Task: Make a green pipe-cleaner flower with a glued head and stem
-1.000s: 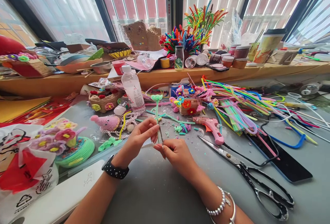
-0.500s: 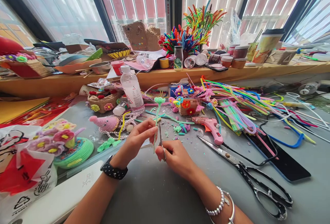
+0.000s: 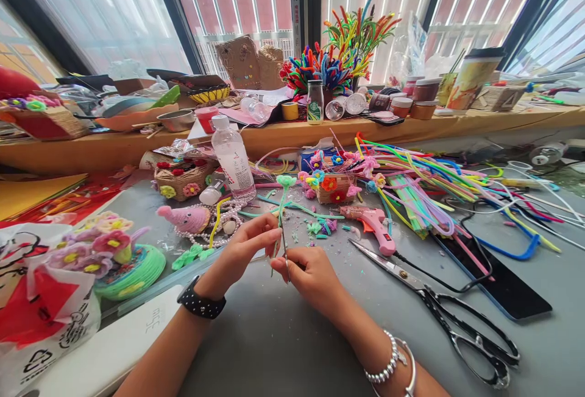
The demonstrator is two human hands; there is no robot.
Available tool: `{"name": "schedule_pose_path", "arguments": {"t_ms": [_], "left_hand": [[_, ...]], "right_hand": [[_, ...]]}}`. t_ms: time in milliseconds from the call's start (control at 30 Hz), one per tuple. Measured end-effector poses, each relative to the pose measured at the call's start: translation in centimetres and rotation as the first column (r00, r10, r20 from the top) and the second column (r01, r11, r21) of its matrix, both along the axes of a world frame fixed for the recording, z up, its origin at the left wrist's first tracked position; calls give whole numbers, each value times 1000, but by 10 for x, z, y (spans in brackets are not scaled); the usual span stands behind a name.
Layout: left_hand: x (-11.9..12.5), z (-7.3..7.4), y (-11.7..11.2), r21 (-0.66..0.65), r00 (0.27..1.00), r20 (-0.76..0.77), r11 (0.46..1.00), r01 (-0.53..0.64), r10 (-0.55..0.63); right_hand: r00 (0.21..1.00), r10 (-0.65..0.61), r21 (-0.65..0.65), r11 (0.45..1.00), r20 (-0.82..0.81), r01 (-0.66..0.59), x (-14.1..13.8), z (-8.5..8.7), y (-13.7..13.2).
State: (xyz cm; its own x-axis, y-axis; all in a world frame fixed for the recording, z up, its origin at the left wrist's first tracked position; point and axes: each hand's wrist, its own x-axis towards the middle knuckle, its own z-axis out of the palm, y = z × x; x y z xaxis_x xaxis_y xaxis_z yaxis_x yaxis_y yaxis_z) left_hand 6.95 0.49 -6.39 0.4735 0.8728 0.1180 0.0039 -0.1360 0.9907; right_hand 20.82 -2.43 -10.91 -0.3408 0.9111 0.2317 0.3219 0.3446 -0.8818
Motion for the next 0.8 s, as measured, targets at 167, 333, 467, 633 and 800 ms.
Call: {"name": "schedule_pose_path", "arguments": {"t_ms": [167, 333, 467, 633, 800], "left_hand": [[0, 0, 0, 6, 1000, 1, 1000, -20, 20], [-1, -1, 0, 10, 999, 13, 999, -31, 31], [-1, -1, 0, 17, 999, 13, 999, -34, 34], [-1, 0, -1, 20, 999, 1, 998, -52, 52], [-1, -1, 0, 20, 999, 15, 999, -37, 37]], "right_hand": [[999, -34, 6, 999, -3, 34, -1, 1, 0], [1000, -28, 13, 1000, -7, 28, -1, 0, 1], [999, -46, 19, 999, 7, 46, -1, -1, 2], [1000, -27, -20, 999, -5, 27, -1, 1, 1], [993, 102, -72, 992, -59, -106, -1, 1, 0]]}}
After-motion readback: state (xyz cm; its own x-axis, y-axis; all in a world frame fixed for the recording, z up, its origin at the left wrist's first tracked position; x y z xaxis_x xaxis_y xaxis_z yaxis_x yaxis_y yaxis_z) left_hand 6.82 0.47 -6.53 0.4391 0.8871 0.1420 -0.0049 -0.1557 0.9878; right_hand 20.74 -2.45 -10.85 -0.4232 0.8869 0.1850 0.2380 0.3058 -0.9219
